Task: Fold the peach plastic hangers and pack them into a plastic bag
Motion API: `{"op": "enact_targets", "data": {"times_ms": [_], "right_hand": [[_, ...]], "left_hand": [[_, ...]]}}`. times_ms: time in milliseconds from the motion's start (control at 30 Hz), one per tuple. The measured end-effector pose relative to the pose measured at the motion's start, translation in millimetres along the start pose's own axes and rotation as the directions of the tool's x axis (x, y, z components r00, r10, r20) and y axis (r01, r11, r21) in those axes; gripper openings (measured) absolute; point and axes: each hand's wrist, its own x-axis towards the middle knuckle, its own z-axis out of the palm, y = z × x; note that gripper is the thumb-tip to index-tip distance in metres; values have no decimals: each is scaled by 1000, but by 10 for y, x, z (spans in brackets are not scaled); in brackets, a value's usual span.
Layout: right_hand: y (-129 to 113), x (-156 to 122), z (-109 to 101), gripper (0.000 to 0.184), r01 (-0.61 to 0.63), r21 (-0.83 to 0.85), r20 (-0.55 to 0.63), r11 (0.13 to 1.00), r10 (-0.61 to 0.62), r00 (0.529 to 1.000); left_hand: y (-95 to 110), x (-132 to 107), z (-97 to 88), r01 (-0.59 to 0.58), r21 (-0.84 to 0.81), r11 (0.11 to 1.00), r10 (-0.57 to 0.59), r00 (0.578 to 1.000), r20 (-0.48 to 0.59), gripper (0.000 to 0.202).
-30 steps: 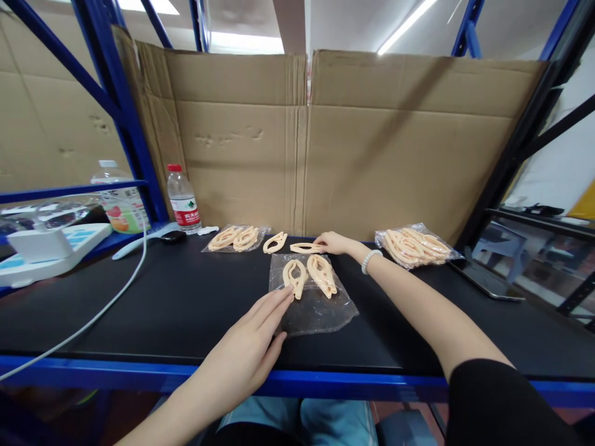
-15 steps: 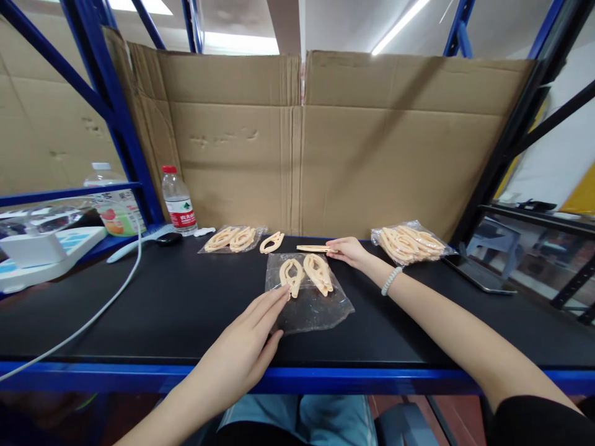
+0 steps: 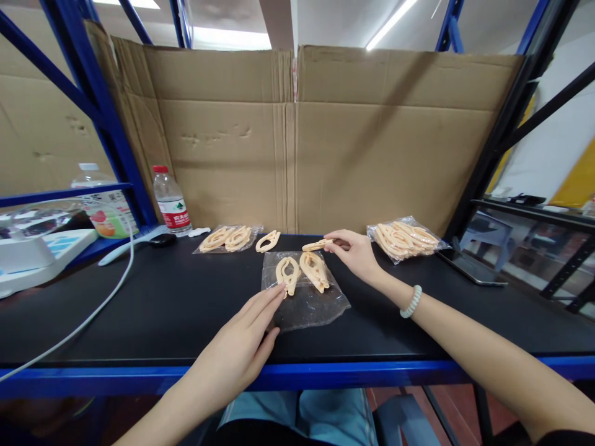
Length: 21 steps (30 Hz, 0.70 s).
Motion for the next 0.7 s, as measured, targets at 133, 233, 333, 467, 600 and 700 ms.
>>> {"op": "enact_targets", "data": {"times_ms": [133,233,333,467,600,700], "right_hand": [[-449,-166,-121,14,426,-345,20,836,-447,894],[-831,-471,-233,20,522,-467,111,714,-539,835],[-1113,-846,-332,29,545,-528,308,651,-451,838],[-1200,-1151,-331,37,708,-437,453,555,-544,706],[-1066,-1147,-192,35,818,-375,450,436,-686,572],[-982,-1114,-104,31,857,-372,454,357,-735,503]], "left_hand": [[0,5,4,-6,-15,1000,6,1000,-15,56],[-5,3,14,-4,-31,999,3,1000,-26,56],[-17,-1,28,-4,-40,999,3,999,-34,55],[-26,-4,32,-4,-41,999,3,1000,-26,55],[-27,0,27,-12,-58,998,10,999,-38,58],[-26,4,26,-16,-58,998,14,999,-34,56]]}}
